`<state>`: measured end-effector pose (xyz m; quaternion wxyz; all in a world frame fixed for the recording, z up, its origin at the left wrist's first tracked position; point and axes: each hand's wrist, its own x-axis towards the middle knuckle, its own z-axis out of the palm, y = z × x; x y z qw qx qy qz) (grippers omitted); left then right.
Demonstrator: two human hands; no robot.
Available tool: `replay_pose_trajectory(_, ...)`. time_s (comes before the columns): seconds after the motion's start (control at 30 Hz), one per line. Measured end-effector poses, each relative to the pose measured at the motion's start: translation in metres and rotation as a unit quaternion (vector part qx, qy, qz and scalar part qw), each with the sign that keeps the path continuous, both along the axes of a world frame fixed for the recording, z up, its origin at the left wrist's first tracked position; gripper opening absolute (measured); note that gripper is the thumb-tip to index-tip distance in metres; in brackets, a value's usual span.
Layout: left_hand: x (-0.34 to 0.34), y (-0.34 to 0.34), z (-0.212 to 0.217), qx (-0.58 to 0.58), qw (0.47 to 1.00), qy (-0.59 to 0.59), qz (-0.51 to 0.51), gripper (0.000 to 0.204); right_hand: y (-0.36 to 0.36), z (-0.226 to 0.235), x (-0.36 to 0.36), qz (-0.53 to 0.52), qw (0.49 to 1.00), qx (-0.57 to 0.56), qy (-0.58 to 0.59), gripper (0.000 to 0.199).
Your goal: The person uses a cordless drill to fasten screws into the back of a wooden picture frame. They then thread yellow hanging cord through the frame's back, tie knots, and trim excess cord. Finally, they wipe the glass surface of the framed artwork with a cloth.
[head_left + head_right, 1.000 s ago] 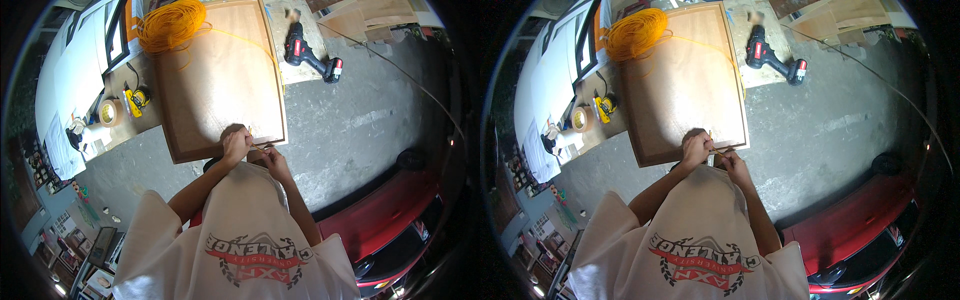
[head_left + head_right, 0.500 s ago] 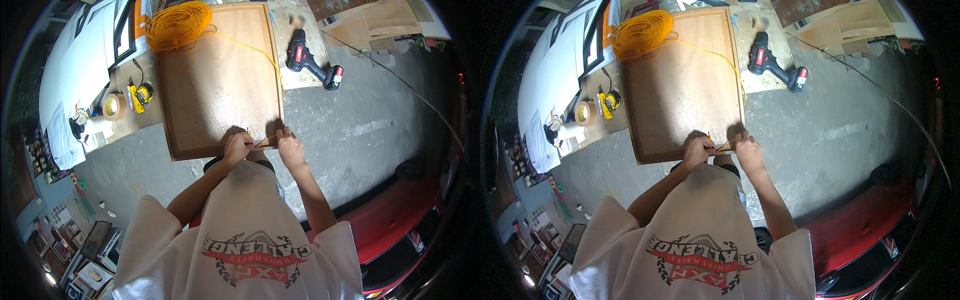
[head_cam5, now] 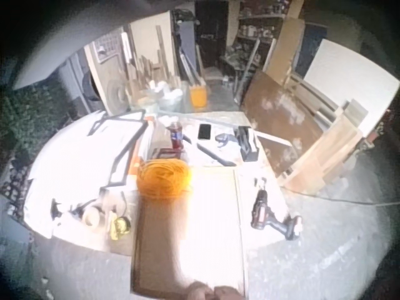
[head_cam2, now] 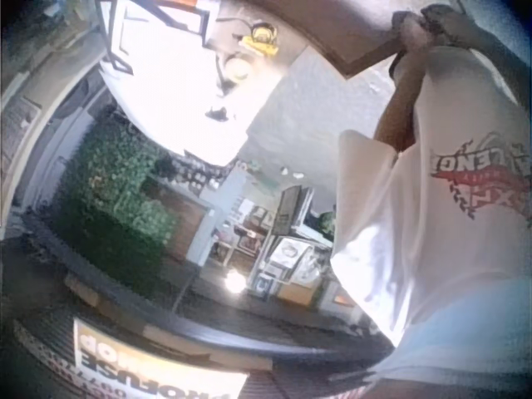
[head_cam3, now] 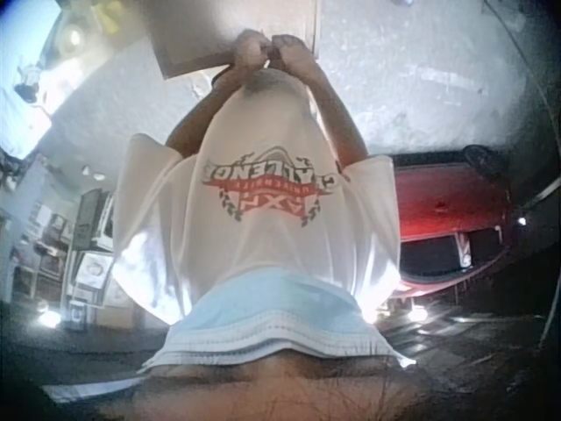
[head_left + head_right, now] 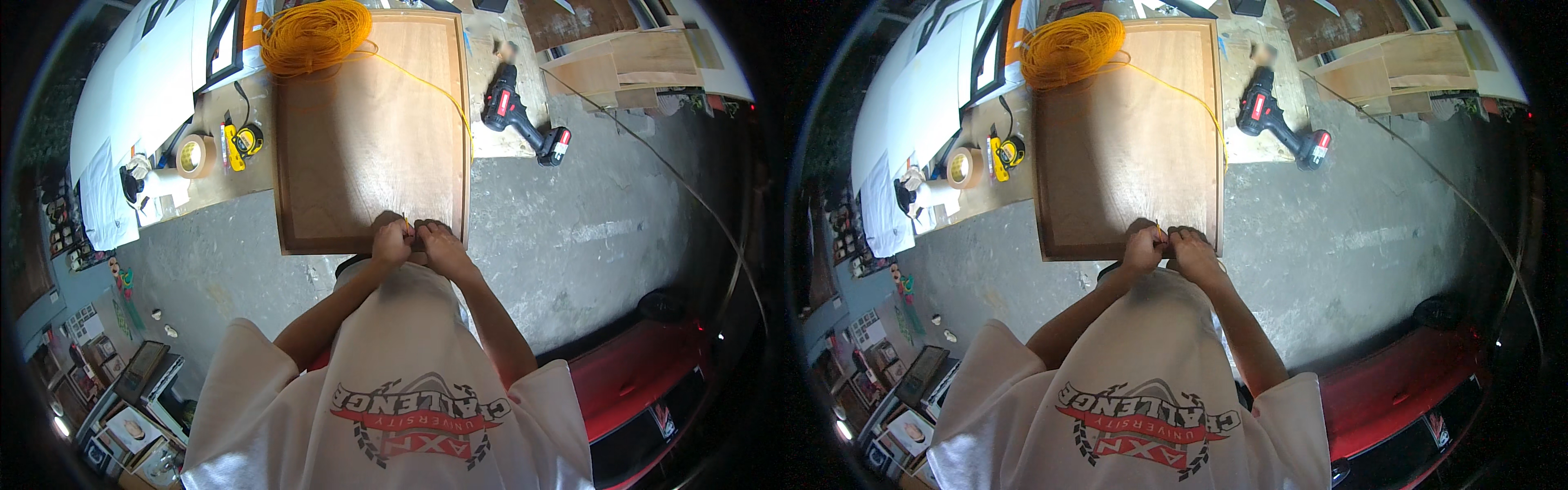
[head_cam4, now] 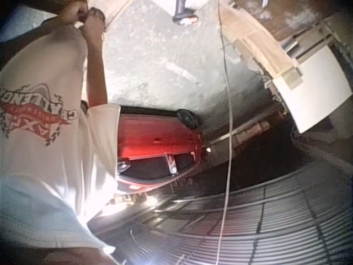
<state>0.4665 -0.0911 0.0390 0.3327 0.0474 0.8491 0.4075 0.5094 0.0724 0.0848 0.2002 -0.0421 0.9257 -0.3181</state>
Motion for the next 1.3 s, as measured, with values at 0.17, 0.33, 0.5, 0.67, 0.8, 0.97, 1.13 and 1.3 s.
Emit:
replay_pose_trajectory(0.17, 0.003, 0.0, -0.003, 0.04, 0.999, 0.037, 0.003, 0.006, 0.011, -0.006, -0.004, -0.017, 0.998, -0.06, 0.006, 0.02)
replay_pose_trajectory(0.33, 0.004, -0.001, -0.001, 0.053, 0.997, 0.05, 0.001, 0.008, 0.013, -0.01, -0.004, 0.042, 0.997, -0.007, 0.066, 0.018)
replay_pose_trajectory(0.5, 0.001, -0.002, 0.004, 0.03, 0.999, 0.017, -0.032, 0.011, 0.012, -0.018, -0.009, 0.06, 0.993, -0.005, 0.103, 0.015)
replay_pose_trajectory(0.67, -0.001, -0.004, 0.011, 0.043, 0.998, 0.041, -0.022, 0.014, 0.014, -0.03, -0.014, 0.086, 0.988, -0.021, 0.129, 0.014)
replay_pose_trajectory(0.8, 0.0, -0.004, 0.013, 0.068, 0.997, 0.035, 0.002, 0.014, 0.013, -0.034, -0.014, 0.106, 0.993, 0.033, 0.034, 0.01)
replay_pose_trajectory(0.97, 0.002, -0.005, 0.012, 0.072, 0.996, 0.042, 0.022, 0.014, 0.011, -0.024, -0.015, -0.041, 0.991, -0.112, -0.061, 0.011)
replay_pose_trajectory(1.13, 0.002, -0.005, 0.013, 0.081, 0.995, 0.042, 0.037, 0.015, 0.01, -0.007, -0.019, 0.037, 0.998, -0.019, -0.052, 0.007)
replay_pose_trajectory(1.3, 0.0, -0.004, 0.016, 0.051, 0.998, 0.037, 0.012, 0.014, 0.007, -0.004, -0.018, 0.065, 0.993, 0.002, -0.094, 0.029)
